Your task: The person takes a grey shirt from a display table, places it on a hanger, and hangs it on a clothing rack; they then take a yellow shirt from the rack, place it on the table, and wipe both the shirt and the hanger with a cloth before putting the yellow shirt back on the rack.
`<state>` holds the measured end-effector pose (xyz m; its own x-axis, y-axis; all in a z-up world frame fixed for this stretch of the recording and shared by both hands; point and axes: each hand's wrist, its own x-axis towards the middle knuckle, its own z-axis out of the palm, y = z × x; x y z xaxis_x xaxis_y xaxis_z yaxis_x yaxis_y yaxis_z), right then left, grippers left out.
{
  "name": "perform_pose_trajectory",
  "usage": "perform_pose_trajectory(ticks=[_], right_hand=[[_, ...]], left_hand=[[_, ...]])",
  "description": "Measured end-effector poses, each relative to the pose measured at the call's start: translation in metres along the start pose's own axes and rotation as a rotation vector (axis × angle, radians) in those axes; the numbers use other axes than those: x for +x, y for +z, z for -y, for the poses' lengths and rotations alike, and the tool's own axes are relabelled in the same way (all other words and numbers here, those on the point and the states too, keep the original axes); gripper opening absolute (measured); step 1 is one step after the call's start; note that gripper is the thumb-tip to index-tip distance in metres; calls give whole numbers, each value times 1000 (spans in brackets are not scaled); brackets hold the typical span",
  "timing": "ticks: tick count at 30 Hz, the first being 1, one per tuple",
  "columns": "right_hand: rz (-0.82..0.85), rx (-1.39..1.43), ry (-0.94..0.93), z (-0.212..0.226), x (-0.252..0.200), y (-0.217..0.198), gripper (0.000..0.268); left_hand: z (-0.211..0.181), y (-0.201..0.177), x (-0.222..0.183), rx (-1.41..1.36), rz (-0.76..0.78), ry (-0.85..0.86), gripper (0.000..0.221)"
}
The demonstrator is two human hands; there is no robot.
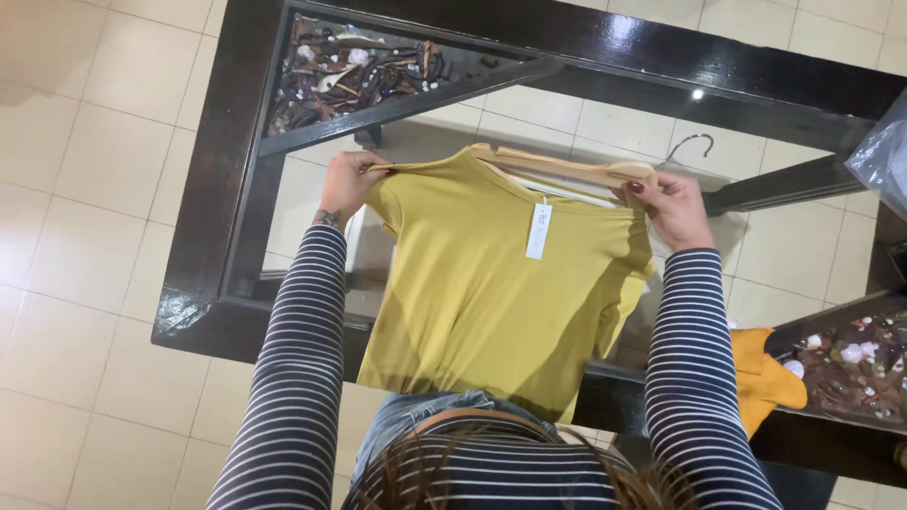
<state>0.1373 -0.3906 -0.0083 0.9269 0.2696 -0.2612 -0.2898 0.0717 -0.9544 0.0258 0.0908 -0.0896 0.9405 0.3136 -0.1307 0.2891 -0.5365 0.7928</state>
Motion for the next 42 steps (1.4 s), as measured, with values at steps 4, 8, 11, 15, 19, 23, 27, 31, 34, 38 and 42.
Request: perform_pose_trajectory(ticks=[4, 8, 11, 15, 19, 23, 27, 31, 34, 38, 42], right_hand=[[-31, 118, -49, -2, -7, -4, 10], [-210, 400, -234, -16, 11, -42, 18], [-396, 705, -371, 14, 2, -29, 33], [-655, 979, -492, 23, 13, -53, 50], [-831, 789, -457, 20, 3, -93, 37], [-948, 504, -201, 0, -32, -129, 17], [-1029, 375, -128, -40, -44, -179, 9], [-1129, 546, -141, -64, -51, -211, 6], [-1179, 627, -138, -74, -47, -225, 9], [-1177, 696, -151, -92, -35, -243, 30], [-1308, 757, -49, -105, -25, -254, 30]], left_hand=[[26, 8, 3, -17, -27, -17, 21], [1, 1, -18, 90, 9, -11, 19], [-1, -5, -25, 33, 24, 133, 7], [4, 3, -26, 66, 2, 86, 10], [5, 8, -25, 116, -8, 20, 12], [-2, 0, -32, 151, 49, -71, 20], [3, -8, -37, 197, 88, -27, 32], [-15, -13, -45, 195, 166, -164, 39], [-15, -6, -45, 152, 166, -188, 38], [-17, 3, -49, 14, 66, -274, 33], [-27, 4, -55, 1, 76, -287, 27]])
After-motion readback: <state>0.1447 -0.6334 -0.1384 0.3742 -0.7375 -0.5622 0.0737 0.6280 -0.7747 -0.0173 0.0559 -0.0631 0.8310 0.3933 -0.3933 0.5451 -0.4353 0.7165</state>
